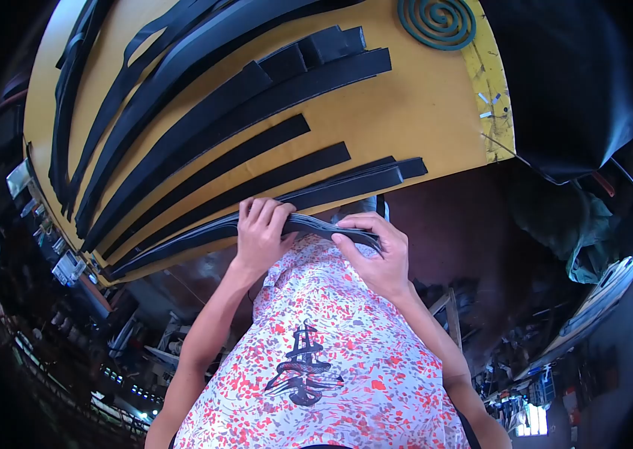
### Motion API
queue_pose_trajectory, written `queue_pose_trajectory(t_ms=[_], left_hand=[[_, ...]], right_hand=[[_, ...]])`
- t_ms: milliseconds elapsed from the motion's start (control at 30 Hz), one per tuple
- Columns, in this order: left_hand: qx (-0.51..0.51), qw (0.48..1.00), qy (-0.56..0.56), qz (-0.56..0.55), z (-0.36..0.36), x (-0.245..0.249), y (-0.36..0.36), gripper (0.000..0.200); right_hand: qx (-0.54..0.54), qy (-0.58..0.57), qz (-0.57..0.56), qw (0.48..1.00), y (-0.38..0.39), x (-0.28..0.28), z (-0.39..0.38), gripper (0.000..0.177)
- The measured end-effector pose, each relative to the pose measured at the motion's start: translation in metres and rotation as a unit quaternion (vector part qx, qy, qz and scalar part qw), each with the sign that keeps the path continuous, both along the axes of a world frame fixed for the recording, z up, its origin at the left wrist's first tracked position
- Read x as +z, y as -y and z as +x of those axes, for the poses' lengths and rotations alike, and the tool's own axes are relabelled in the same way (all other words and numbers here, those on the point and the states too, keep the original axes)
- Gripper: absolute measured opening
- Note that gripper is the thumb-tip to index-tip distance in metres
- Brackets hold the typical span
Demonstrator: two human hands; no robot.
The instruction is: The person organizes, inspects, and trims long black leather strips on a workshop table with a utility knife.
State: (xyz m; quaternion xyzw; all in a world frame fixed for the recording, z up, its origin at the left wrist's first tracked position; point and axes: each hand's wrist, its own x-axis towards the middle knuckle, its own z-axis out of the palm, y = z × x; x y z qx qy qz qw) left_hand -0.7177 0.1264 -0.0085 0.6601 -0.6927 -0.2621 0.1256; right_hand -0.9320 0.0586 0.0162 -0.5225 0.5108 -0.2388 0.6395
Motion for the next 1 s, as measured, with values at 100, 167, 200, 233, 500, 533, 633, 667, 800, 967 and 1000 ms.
queue_pose_trajectory(t_ms=[100, 167, 200, 233, 500, 533, 633, 667, 800, 967, 1000], left_hand=[[-0.026, 0.999, -0.030, 0.012, 0.006, -0.006, -0.006, 0.051], [-0.036, 0.998, -0.046, -0.011, 0.008, -0.008, -0.005, 0.048], [-0.038, 0.997, -0.059, -0.006, 0.009, -0.010, -0.007, 0.047], [-0.040, 0.997, -0.073, -0.001, 0.010, -0.010, -0.008, 0.047], [0.009, 0.992, -0.100, -0.076, 0.021, -0.011, 0.000, 0.039], [0.013, 0.992, -0.099, -0.081, 0.022, -0.009, 0.002, 0.038], [0.015, 0.991, -0.096, -0.096, 0.024, -0.013, 0.006, 0.037], [0.023, 0.992, -0.086, -0.094, 0.024, -0.014, 0.007, 0.035], [0.061, 0.993, -0.062, -0.083, 0.021, -0.020, 0.015, 0.031], [0.041, 0.997, -0.004, -0.067, 0.024, -0.027, 0.024, 0.035], [0.037, 0.996, 0.007, -0.082, 0.024, -0.028, 0.025, 0.035]], right_hand=[[0.049, 0.014, 0.030, 0.998, 0.014, 0.002, -0.009, 0.033], [0.101, 0.052, 0.048, 0.992, 0.034, 0.003, -0.019, 0.047], [0.113, 0.021, -0.008, 0.993, 0.046, 0.003, -0.026, 0.047], [0.126, -0.010, -0.064, 0.990, 0.056, 0.003, -0.034, 0.048], [0.211, -0.273, -0.367, 0.864, 0.065, -0.012, -0.033, 0.032], [0.252, -0.265, -0.380, 0.850, 0.063, -0.016, -0.028, 0.035], [0.293, -0.288, -0.417, 0.811, 0.056, -0.031, -0.023, 0.032], [0.294, -0.287, -0.429, 0.805, 0.056, -0.032, -0.021, 0.032], [0.359, -0.293, -0.419, 0.781, 0.054, -0.026, -0.016, 0.038], [0.420, -0.336, -0.411, 0.736, 0.042, -0.023, 0.018, 0.042], [0.443, -0.350, -0.383, 0.731, 0.038, -0.022, 0.031, 0.042]])
